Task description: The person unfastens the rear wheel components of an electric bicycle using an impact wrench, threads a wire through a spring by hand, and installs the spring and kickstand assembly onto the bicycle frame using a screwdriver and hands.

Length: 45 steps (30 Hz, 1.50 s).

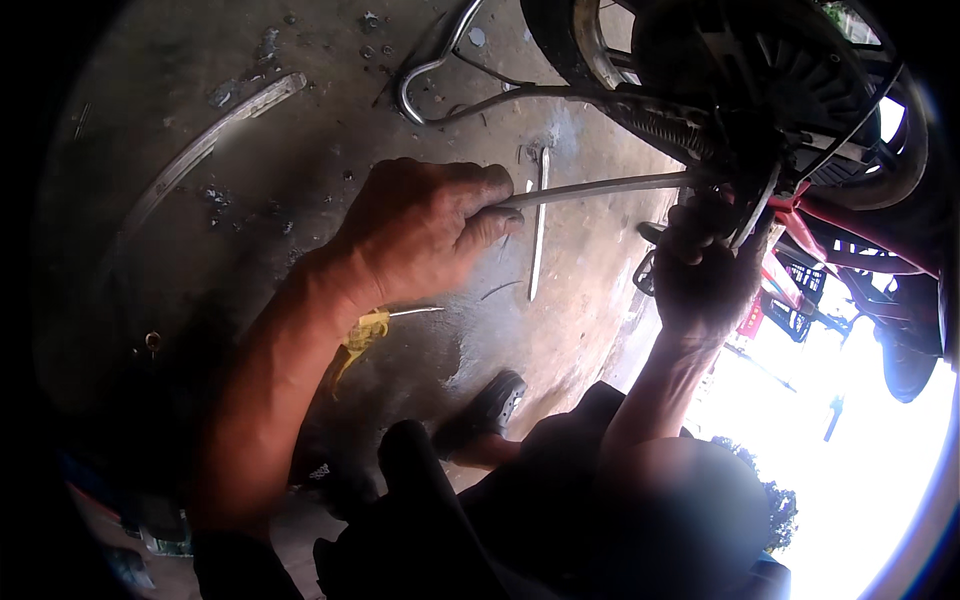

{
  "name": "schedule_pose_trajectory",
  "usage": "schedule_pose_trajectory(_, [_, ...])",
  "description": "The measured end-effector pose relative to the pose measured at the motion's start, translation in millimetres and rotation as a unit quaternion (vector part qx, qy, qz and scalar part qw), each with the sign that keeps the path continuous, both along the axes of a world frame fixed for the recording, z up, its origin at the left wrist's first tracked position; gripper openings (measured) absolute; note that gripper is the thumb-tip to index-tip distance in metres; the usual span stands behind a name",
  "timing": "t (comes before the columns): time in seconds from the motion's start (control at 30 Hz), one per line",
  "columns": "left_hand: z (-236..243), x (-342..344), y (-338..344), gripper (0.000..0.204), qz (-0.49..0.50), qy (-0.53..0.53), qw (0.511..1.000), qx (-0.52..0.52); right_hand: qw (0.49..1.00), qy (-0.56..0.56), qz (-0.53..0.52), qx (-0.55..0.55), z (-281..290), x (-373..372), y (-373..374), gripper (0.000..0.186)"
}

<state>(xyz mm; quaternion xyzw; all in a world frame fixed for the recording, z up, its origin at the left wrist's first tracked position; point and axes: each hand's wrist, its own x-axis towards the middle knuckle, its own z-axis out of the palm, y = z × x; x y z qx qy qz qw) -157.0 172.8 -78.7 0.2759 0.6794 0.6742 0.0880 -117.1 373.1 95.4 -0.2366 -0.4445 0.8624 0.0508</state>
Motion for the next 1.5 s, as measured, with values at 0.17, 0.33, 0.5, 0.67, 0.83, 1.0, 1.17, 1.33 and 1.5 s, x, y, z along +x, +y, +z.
schedule_pose_trajectory(0.17, [-11, -3, 6, 0.020, 0.007, 0.020, 1.000, 0.001, 1.000, 0.009, 0.014, 0.013, -2, 0, -1, 0.039])
schedule_pose_trajectory(0.33, [-8, -8, 17, 0.021, 0.005, 0.045, 0.999, 0.001, 0.999, -0.003, -0.041, 0.024, 0, -6, -12, 0.036])
schedule_pose_trajectory(0.5, [-15, -2, 49, 0.025, -0.032, -0.050, 0.998, 0.038, 0.998, 0.001, -0.046, 0.032, 1, -10, -19, 0.036])
schedule_pose_trajectory(0.67, [4, -15, 79, 0.032, -0.129, -0.065, 0.989, -0.044, 0.999, 0.001, -0.048, -0.006, 3, -6, -18, 0.033])
schedule_pose_trajectory(0.83, [6, -29, 73, 0.030, -0.110, 0.000, 0.992, -0.064, 0.999, 0.026, -0.028, 0.016, 1, 0, -16, 0.032])
schedule_pose_trajectory(1.0, [8, -36, 67, 0.038, -0.163, 0.029, 0.974, -0.152, 0.994, 0.044, -0.077, 0.061, -11, -2, -17, 0.027])
schedule_pose_trajectory(1.17, [12, -41, 69, 0.042, -0.163, 0.010, 0.982, -0.100, 0.983, 0.057, -0.152, 0.091, -11, -11, -24, 0.030])
schedule_pose_trajectory(1.33, [36, -59, 58, 0.040, -0.236, -0.066, 0.951, -0.191, 0.987, 0.100, -0.089, 0.089, -8, -14, -25, 0.026])
schedule_pose_trajectory(1.5, [21, -23, 58, 0.035, -0.078, -0.043, 0.988, -0.130, 0.990, 0.131, -0.023, 0.053, -23, -1, -12, 0.036])
